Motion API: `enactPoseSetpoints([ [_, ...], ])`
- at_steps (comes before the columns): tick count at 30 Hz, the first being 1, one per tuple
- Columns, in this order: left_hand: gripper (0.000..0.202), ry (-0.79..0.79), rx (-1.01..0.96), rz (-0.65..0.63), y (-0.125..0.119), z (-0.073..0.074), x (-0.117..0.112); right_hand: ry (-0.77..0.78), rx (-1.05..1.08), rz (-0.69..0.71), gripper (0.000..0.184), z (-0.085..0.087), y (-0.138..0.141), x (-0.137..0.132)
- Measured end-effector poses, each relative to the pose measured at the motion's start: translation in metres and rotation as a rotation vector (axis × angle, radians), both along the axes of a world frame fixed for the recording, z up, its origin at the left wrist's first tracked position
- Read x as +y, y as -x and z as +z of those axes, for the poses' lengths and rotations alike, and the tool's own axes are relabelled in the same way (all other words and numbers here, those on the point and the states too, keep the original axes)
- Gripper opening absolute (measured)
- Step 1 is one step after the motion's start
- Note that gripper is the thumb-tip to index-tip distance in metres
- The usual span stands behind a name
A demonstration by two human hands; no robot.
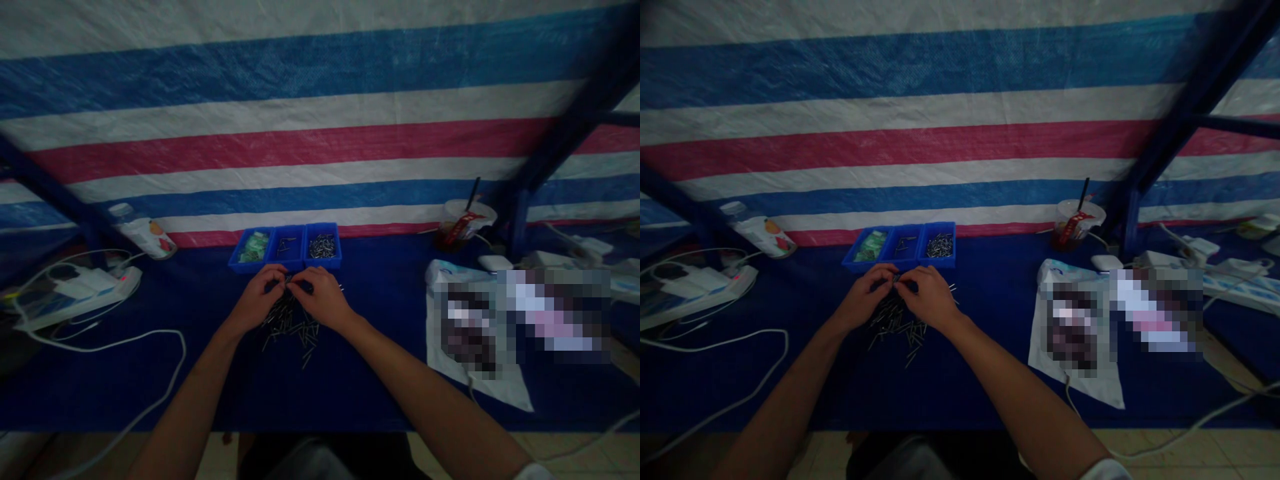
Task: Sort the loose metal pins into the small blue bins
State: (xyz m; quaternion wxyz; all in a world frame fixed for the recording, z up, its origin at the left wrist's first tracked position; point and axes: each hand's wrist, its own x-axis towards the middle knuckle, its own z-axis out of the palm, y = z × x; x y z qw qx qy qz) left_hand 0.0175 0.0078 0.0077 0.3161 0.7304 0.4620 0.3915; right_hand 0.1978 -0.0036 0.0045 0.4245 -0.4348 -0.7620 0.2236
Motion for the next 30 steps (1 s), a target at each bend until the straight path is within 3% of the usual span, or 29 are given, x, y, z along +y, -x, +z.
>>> enactPoseSetpoints([
  [6,0.018,0.047,-0.12,-0.021,-0.001,-0.001,-0.004,0.206,0.313,0.054,0.009,-0.004,0.007,0.001],
  [11,0.016,0.039,-0.144,-0.012,-0.003,-0.001,-0.006,0.31,0.457,0.089,0.008,-0.009,0.01,0.003],
  [18,0.019,0.0,-0.142,0.055,-0.006,-0.002,-0.005,0.336,0.538,0.053,0.004,-0.01,0.012,0.003],
  [23,0.019,0.02,-0.215,0.205,-0.004,0.002,-0.004,0.418,0.655,0.163,0.008,-0.007,0.011,0.001],
  [27,0.018,0.031,-0.215,0.298,-0.003,0.004,-0.005,0.404,0.617,0.125,0.008,-0.005,0.009,0.003],
  [30,0.017,0.062,-0.234,0.289,-0.003,0.004,-0.006,0.382,0.575,0.098,0.01,-0.005,0.006,0.006],
])
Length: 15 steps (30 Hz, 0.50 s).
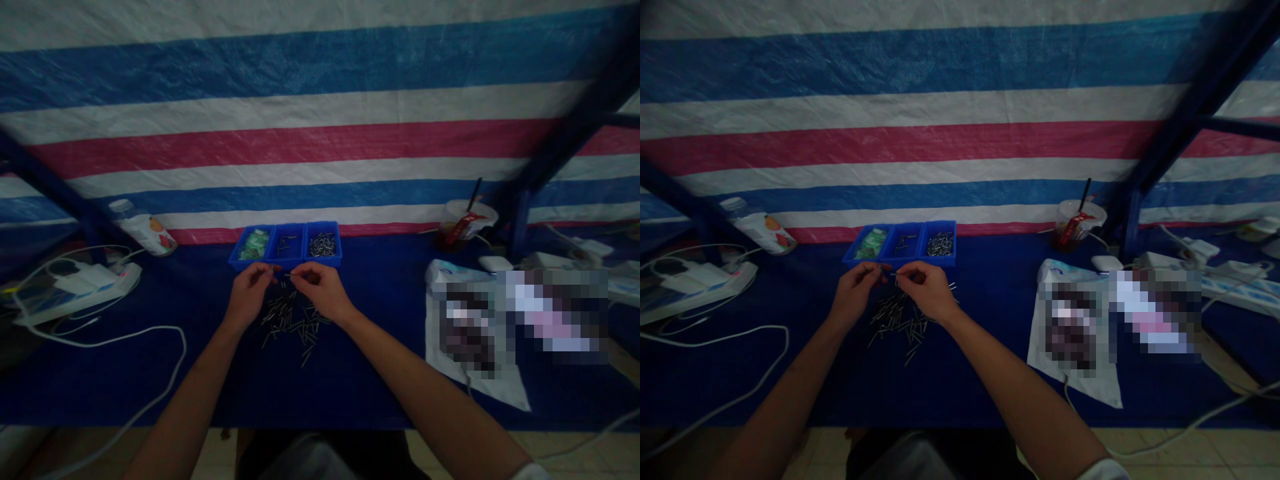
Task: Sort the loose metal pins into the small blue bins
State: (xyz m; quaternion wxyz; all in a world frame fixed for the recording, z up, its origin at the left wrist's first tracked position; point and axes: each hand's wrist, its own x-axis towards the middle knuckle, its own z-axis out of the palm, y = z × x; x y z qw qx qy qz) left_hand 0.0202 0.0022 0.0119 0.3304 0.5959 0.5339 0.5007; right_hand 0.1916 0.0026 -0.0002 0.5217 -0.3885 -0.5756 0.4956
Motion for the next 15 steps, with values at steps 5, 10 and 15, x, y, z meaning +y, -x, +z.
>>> enactPoseSetpoints([
  [5,0.018,0.104,-0.109,-0.097,-0.0015,-0.0013,-0.0024,-0.03,-0.083,-0.053,0.011,-0.0018,-0.0024,0.0036],
  [10,0.021,0.092,-0.191,-0.079,-0.0005,-0.002,-0.0022,-0.089,-0.156,-0.098,0.012,-0.0035,-0.0029,0.0049],
  [15,0.023,0.08,-0.226,-0.075,0.0002,0.0003,-0.0031,-0.019,-0.098,-0.081,0.012,-0.0036,-0.0033,0.0046],
])
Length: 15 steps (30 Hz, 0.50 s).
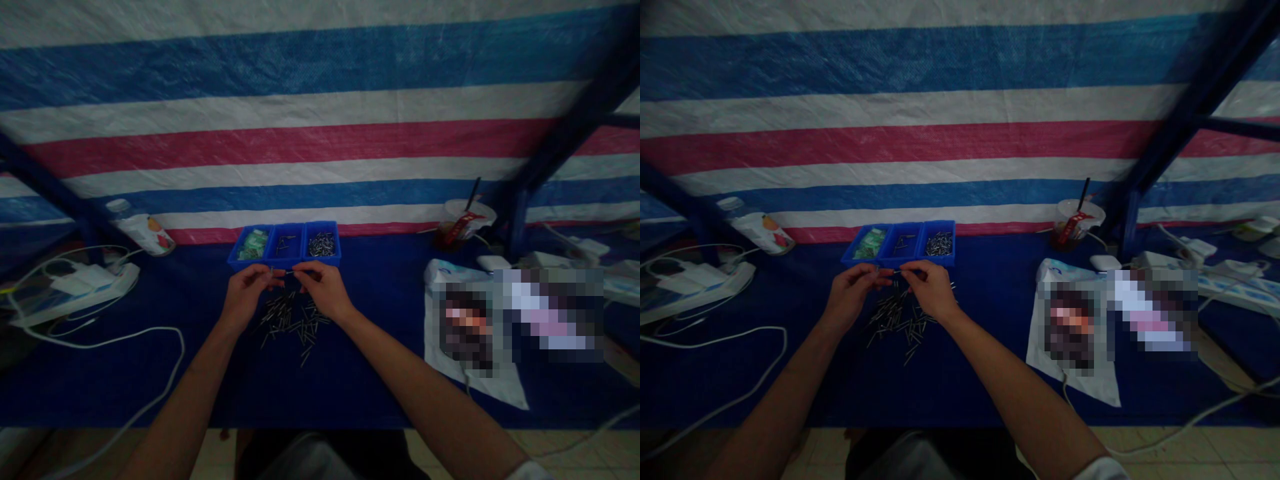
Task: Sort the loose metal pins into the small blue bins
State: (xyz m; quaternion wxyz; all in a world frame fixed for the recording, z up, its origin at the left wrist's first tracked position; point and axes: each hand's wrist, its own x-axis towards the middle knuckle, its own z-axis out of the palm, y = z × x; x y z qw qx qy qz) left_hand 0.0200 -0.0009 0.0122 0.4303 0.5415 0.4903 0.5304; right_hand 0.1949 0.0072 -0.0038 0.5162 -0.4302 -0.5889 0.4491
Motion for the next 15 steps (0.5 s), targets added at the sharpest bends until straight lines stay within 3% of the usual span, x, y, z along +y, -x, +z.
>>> enactPoseSetpoints([
  [7,0.029,0.049,0.031,-0.062,-0.0023,0.0036,-0.0021,0.014,0.019,-0.024,0.012,0.0031,-0.0005,-0.0024],
  [15,0.022,0.027,0.002,-0.072,-0.0007,0.0015,-0.0023,0.102,0.155,0.003,0.011,0.0058,0.0003,0.0007],
])
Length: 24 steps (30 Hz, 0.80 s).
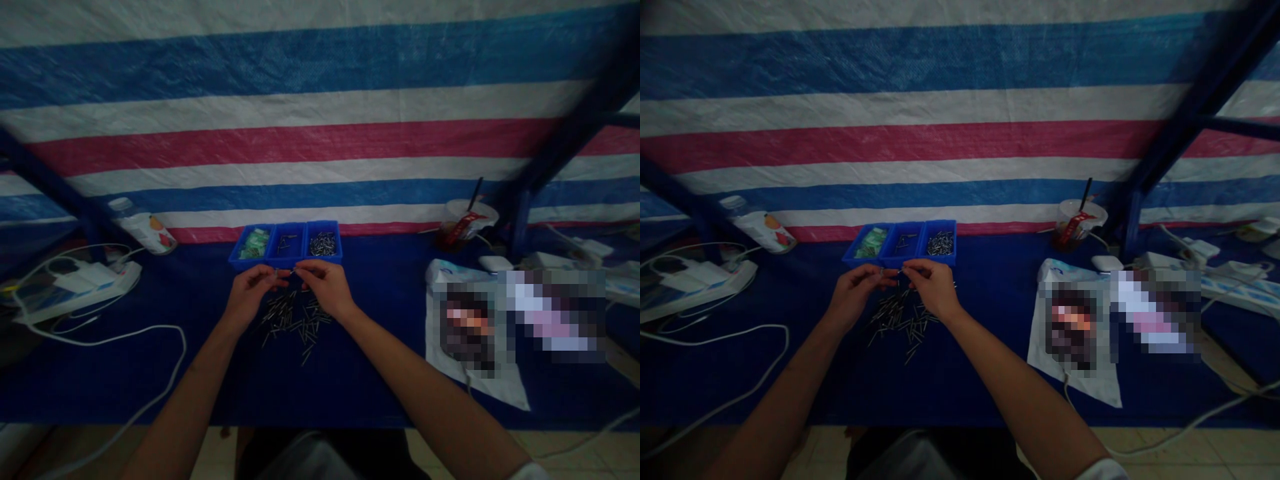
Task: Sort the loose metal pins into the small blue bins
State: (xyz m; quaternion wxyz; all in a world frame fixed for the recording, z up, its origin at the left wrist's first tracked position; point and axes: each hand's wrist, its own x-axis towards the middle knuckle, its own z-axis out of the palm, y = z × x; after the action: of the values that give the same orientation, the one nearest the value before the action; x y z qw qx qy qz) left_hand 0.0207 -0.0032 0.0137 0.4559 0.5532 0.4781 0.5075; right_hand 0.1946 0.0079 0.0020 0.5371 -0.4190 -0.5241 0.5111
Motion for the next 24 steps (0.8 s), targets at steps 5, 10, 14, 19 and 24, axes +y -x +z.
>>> enactPoseSetpoints([
  [5,0.019,-0.074,-0.037,0.094,0.0025,-0.0028,0.0023,0.036,0.067,0.024,0.013,0.0032,-0.0036,0.0028],
  [10,0.018,-0.078,-0.066,0.202,0.004,-0.0017,0.0033,0.136,0.003,0.022,0.039,-0.0017,-0.0072,0.0047],
  [14,0.017,-0.075,-0.071,0.209,0.0037,-0.0019,0.0034,0.252,-0.01,0.008,0.041,-0.0019,-0.0062,0.005],
  [19,0.017,-0.086,-0.069,0.199,0.003,-0.0022,0.0036,0.19,0.07,0.052,0.035,0.0058,-0.0026,0.003],
  [24,0.015,-0.075,0.082,0.18,0.0014,-0.0013,0.0032,0.088,-0.095,0.093,0.023,0.0008,-0.0016,0.0032],
])
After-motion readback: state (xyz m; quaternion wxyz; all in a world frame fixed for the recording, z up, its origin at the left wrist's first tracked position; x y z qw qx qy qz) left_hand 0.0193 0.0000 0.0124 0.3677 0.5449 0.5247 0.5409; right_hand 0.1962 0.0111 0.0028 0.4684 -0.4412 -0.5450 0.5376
